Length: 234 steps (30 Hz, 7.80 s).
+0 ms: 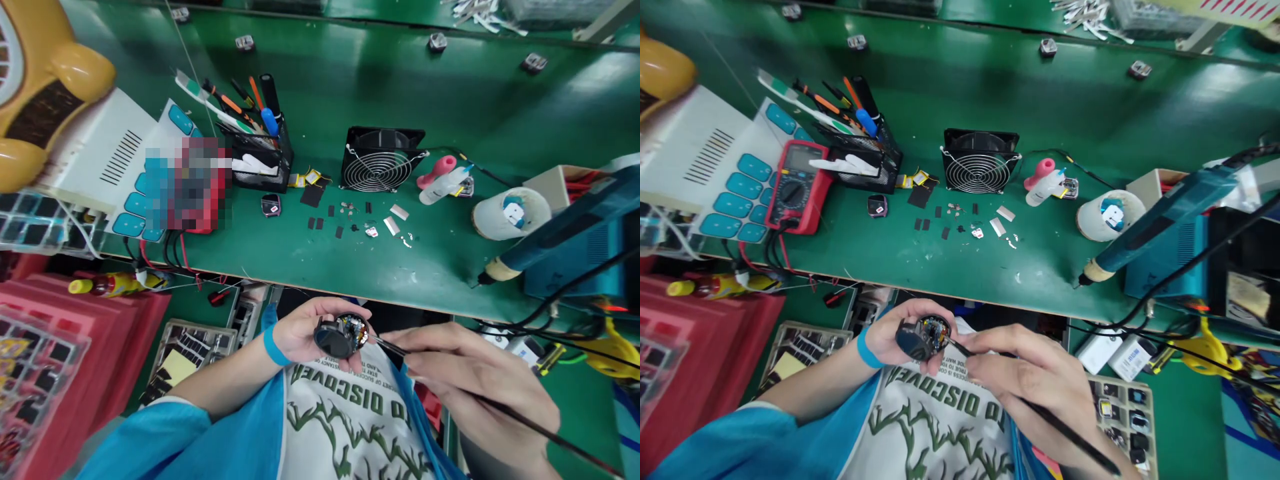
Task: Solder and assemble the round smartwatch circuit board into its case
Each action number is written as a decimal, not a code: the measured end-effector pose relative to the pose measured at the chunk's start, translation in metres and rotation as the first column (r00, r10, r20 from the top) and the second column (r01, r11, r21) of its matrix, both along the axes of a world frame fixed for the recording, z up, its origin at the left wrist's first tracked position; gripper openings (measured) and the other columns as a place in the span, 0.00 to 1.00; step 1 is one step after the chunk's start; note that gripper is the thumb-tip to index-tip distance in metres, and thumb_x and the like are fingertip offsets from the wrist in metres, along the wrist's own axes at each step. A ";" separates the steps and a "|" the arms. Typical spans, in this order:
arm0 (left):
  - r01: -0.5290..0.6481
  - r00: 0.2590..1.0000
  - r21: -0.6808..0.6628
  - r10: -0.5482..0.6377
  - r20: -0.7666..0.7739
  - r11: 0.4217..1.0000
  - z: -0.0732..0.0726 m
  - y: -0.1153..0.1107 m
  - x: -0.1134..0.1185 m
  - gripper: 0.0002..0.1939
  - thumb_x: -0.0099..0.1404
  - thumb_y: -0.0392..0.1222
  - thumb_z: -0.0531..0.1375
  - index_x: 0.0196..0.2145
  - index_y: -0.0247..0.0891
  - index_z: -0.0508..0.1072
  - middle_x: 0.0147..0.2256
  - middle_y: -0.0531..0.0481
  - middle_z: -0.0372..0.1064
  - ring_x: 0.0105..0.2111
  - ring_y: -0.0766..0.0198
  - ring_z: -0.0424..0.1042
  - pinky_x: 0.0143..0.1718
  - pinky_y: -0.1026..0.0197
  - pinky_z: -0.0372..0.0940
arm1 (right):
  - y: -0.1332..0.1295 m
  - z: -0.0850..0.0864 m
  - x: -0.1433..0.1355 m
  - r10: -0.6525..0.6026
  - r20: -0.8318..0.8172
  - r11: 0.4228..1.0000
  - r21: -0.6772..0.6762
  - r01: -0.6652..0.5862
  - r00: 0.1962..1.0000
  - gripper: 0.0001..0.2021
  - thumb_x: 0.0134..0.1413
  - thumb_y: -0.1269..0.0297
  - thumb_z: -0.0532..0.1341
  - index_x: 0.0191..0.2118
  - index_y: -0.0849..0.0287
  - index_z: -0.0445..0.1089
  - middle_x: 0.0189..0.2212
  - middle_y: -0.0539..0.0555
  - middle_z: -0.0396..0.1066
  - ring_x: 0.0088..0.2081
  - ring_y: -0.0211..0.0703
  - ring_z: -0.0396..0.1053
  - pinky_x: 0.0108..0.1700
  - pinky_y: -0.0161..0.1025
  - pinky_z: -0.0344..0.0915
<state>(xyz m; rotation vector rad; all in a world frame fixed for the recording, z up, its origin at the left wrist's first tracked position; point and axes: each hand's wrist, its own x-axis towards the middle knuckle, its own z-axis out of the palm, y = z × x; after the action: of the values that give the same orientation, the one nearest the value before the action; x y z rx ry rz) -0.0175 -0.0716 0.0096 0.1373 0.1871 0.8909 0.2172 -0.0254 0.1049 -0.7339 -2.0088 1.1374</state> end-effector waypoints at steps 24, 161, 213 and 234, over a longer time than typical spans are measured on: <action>-0.025 0.997 -0.029 0.022 -0.081 0.999 0.005 -0.005 -0.001 0.25 0.65 0.52 0.71 0.55 0.37 0.80 0.41 0.39 0.83 0.35 0.52 0.85 0.31 0.64 0.77 | 0.004 0.005 -0.011 0.037 0.096 0.998 0.049 -0.042 0.995 0.16 0.63 0.74 0.64 0.52 0.50 0.78 0.48 0.57 0.83 0.43 0.49 0.84 0.40 0.40 0.83; -0.417 0.772 -0.138 0.270 -0.575 0.899 0.011 0.002 0.023 0.21 0.48 0.45 0.81 0.37 0.35 0.83 0.35 0.50 0.79 0.33 0.68 0.77 0.37 0.67 0.72 | 0.010 -0.076 -0.043 -0.121 0.158 0.899 0.436 0.041 0.980 0.10 0.62 0.69 0.67 0.47 0.57 0.69 0.49 0.64 0.79 0.53 0.56 0.78 0.49 0.55 0.79; -0.190 0.842 0.074 0.202 -0.500 0.979 0.014 0.014 0.012 0.26 0.53 0.45 0.79 0.44 0.38 0.73 0.40 0.49 0.78 0.38 0.61 0.82 0.41 0.63 0.76 | -0.006 -0.072 -0.035 -0.137 0.031 0.984 0.120 0.133 0.990 0.23 0.63 0.66 0.67 0.62 0.57 0.67 0.52 0.63 0.76 0.54 0.51 0.75 0.54 0.51 0.77; 0.206 0.214 0.720 0.688 -0.694 0.662 0.015 0.014 -0.002 0.30 0.68 0.34 0.68 0.65 0.49 0.70 0.67 0.42 0.65 0.64 0.53 0.70 0.65 0.53 0.69 | -0.011 -0.081 -0.042 -0.367 -0.213 0.835 -0.505 0.220 0.905 0.24 0.47 0.57 0.78 0.50 0.54 0.76 0.43 0.55 0.80 0.44 0.45 0.78 0.50 0.45 0.76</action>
<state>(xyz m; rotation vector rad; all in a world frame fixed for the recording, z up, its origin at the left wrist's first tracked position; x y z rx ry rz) -0.0191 -0.0574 0.0250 1.5291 1.1158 1.0972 0.1750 -0.0366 0.0237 -1.0060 -1.3104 1.4631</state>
